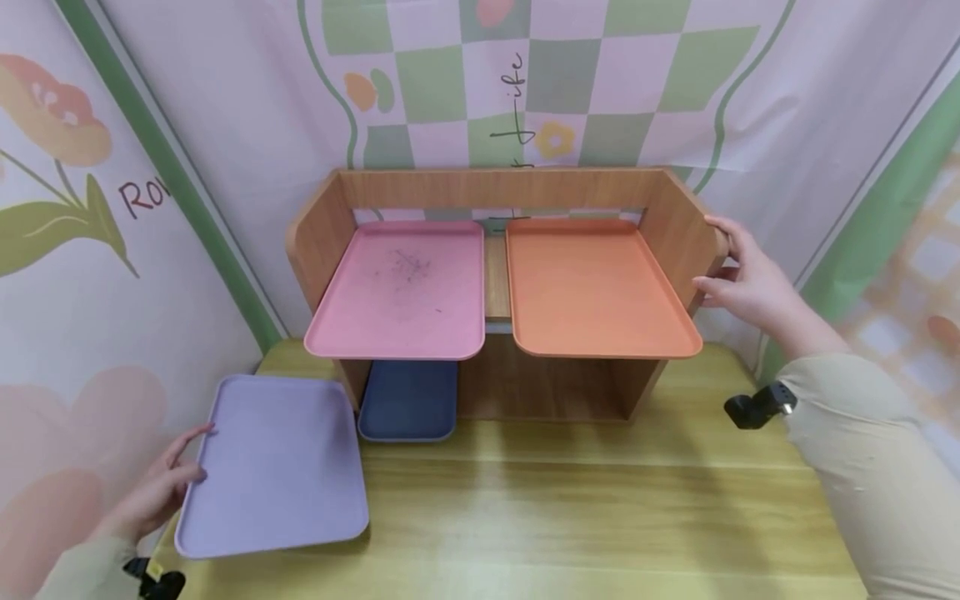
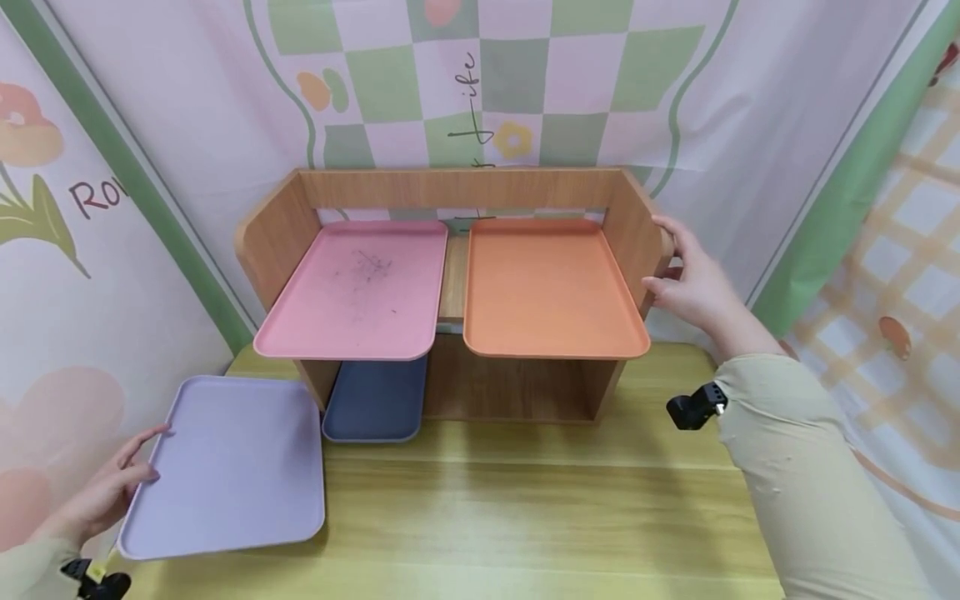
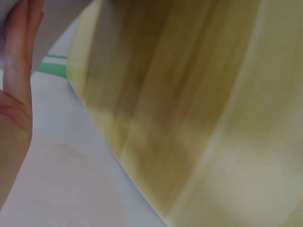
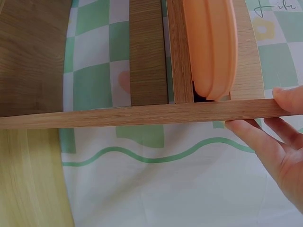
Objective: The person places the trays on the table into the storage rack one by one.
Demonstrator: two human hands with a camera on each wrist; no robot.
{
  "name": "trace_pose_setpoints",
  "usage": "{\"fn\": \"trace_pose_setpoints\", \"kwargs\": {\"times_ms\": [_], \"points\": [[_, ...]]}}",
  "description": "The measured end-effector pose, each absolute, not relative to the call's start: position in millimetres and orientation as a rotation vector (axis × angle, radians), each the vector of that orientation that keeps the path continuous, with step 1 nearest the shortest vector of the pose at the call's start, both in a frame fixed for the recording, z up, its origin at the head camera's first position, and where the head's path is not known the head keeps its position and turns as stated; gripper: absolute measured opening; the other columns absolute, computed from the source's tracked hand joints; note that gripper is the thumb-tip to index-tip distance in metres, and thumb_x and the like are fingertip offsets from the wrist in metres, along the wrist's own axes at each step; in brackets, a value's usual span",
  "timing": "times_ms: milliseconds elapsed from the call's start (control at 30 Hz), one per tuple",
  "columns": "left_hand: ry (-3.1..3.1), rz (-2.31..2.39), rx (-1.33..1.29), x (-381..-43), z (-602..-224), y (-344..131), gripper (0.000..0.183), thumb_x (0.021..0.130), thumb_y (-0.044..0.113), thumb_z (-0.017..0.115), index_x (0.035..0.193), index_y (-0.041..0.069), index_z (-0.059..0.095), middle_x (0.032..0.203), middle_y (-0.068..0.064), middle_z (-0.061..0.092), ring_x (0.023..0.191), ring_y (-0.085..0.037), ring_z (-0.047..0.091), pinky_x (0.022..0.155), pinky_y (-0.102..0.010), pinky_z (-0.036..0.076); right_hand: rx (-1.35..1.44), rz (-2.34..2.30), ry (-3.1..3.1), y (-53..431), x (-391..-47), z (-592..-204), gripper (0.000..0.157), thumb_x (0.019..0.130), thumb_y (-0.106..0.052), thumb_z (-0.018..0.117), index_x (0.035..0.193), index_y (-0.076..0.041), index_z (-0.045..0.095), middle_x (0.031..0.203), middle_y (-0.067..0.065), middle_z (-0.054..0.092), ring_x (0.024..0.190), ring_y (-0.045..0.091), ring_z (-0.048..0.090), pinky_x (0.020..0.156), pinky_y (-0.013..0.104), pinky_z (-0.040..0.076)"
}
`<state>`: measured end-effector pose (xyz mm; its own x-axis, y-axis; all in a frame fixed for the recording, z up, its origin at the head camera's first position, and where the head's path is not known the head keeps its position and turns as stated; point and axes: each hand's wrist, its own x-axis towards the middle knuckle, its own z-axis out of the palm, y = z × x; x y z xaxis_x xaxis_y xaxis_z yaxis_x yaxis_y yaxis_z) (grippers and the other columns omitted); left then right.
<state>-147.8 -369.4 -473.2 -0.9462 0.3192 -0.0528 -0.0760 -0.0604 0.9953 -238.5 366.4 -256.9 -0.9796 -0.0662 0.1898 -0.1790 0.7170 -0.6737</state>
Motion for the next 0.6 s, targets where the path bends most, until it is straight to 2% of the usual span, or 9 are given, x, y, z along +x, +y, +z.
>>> {"fn": "trace_pose_setpoints", "kwargs": {"times_ms": [167, 367, 500, 600], "points": [[1.774, 2.179, 0.308, -152.6, -465.4, -365.6, 0.072, 0.090, -0.011, 0.027, 0.124, 0.049, 0.049, 0.096, 0.003, 0.066, 0.081, -0.014, 0.069, 0.067, -0.032, 0.058, 0.196, 1.120, -2.760, 367.4, -239.5, -257.0, 0.084, 0.091, -0.001, 0.056, 0.152, -0.025, 0.003, 0.144, 0.038, 0.024, 0.112, 0.057, 0.045, 0.057, 0.019, 0.053], [1.800, 2.171, 0.186, -144.6, -448.8, -360.8, 0.065, 0.092, -0.004, 0.026, 0.116, 0.049, 0.056, 0.098, 0.010, 0.060, 0.077, -0.010, 0.066, 0.062, -0.025, 0.056, 0.205, 1.151, -2.752, 365.7, -239.6, -257.5, 0.084, 0.091, 0.000, 0.055, 0.152, -0.026, 0.003, 0.145, 0.038, 0.022, 0.112, 0.059, 0.045, 0.057, 0.017, 0.053], [1.779, 2.143, 0.237, -136.3, -436.4, -360.7, 0.063, 0.094, -0.002, 0.023, 0.119, 0.045, 0.057, 0.104, 0.013, 0.058, 0.078, -0.008, 0.065, 0.064, -0.021, 0.055, 0.205, 1.141, -2.758, 364.7, -239.4, -257.6, 0.084, 0.091, -0.001, 0.055, 0.152, -0.027, 0.003, 0.144, 0.038, 0.023, 0.112, 0.058, 0.046, 0.057, 0.017, 0.053], [1.766, 2.083, 0.285, -134.1, -427.3, -359.6, 0.066, 0.094, -0.002, 0.020, 0.120, 0.048, 0.055, 0.106, 0.013, 0.059, 0.079, -0.009, 0.066, 0.065, -0.023, 0.056, 0.199, 1.133, -2.761, 365.1, -239.4, -257.3, 0.084, 0.091, -0.002, 0.055, 0.152, -0.028, 0.003, 0.145, 0.037, 0.023, 0.112, 0.057, 0.046, 0.058, 0.019, 0.054]]}}
